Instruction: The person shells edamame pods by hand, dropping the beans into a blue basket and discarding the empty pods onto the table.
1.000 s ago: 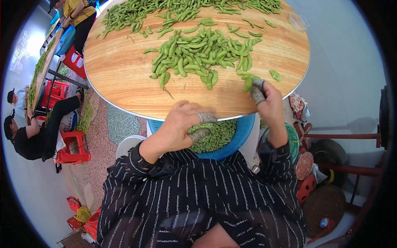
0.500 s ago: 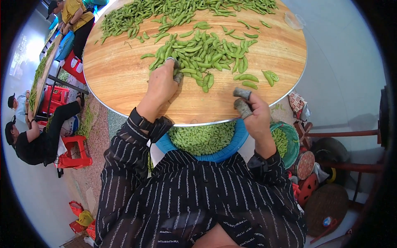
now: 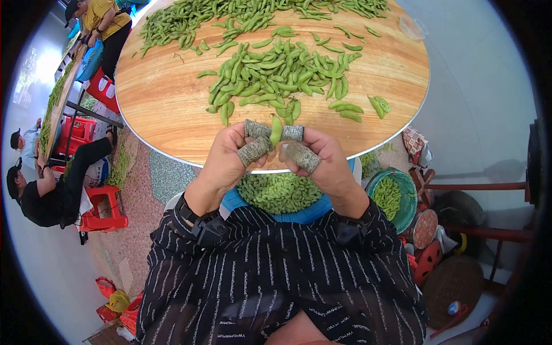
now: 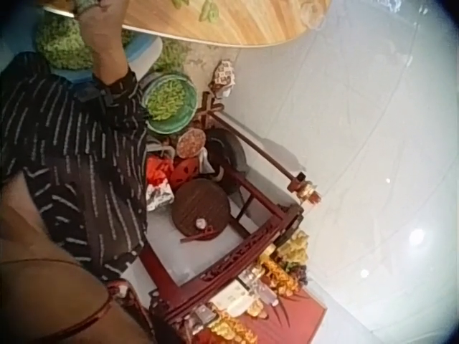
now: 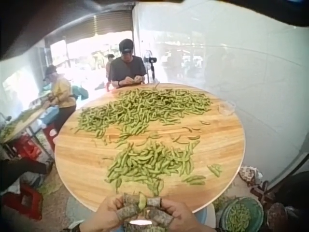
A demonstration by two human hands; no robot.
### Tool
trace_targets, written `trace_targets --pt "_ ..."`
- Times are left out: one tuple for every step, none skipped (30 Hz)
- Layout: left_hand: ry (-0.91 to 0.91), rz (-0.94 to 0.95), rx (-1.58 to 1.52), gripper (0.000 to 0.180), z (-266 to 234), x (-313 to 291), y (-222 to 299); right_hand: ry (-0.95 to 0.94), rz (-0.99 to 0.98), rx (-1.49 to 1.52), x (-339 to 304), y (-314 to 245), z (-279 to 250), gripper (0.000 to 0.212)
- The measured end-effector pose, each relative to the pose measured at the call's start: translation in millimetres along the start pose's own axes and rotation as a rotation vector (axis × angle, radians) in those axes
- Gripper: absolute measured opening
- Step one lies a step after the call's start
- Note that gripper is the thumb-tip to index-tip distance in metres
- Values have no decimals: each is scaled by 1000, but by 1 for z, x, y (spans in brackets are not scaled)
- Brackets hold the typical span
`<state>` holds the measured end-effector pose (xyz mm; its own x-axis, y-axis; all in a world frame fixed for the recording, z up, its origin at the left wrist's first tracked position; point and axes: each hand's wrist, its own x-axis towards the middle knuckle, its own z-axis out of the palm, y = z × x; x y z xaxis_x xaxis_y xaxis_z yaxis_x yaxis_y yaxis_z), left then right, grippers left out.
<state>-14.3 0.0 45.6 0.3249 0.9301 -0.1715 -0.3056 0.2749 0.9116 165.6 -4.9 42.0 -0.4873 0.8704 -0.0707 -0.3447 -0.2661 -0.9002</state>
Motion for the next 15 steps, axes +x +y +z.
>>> trace_targets --pt "-25 -12 -11 12 0 0 0 -7 10 37 -1 -1 0 19" --pt "-49 -24 -22 11 1 -1 -1 -4 11 35 -2 -1 0 19" --pt "-49 -24 -24 11 2 -2 0 -2 11 23 -3 -2 0 18" --pt "-45 -20 26 11 3 -3 1 0 11 10 -4 -2 0 18" --pt "-40 -15 75 11 3 -3 1 -1 12 9 -4 -3 1 18" --pt "-42 -15 74 11 4 -3 1 25 10 8 -5 -4 2 16" --pt "-57 -16 83 11 4 -3 1 51 9 8 -6 -4 3 15" --pt "-71 -16 92 11 4 -3 1 51 9 7 -6 -3 2 15" --pt "-71 -16 92 11 3 -3 0 39 -7 0 -5 -1 0 14" --pt "-82 -11 88 10 2 -3 -2 27 -23 -7 -5 1 -1 13" --pt "-92 -7 84 10 1 -2 -4 26 -23 -7 -5 3 0 13" --pt "-93 -8 83 10 0 -1 -6 66 -50 -41 -7 4 1 13" --pt "-120 1 51 10 -1 0 -9 106 -77 -76 -7 6 3 13" --pt "-148 11 19 11 -1 0 -10 108 -76 -75 -5 10 3 13" --pt "-152 9 19 11 0 1 -10 162 -155 -164 -1 15 3 13"
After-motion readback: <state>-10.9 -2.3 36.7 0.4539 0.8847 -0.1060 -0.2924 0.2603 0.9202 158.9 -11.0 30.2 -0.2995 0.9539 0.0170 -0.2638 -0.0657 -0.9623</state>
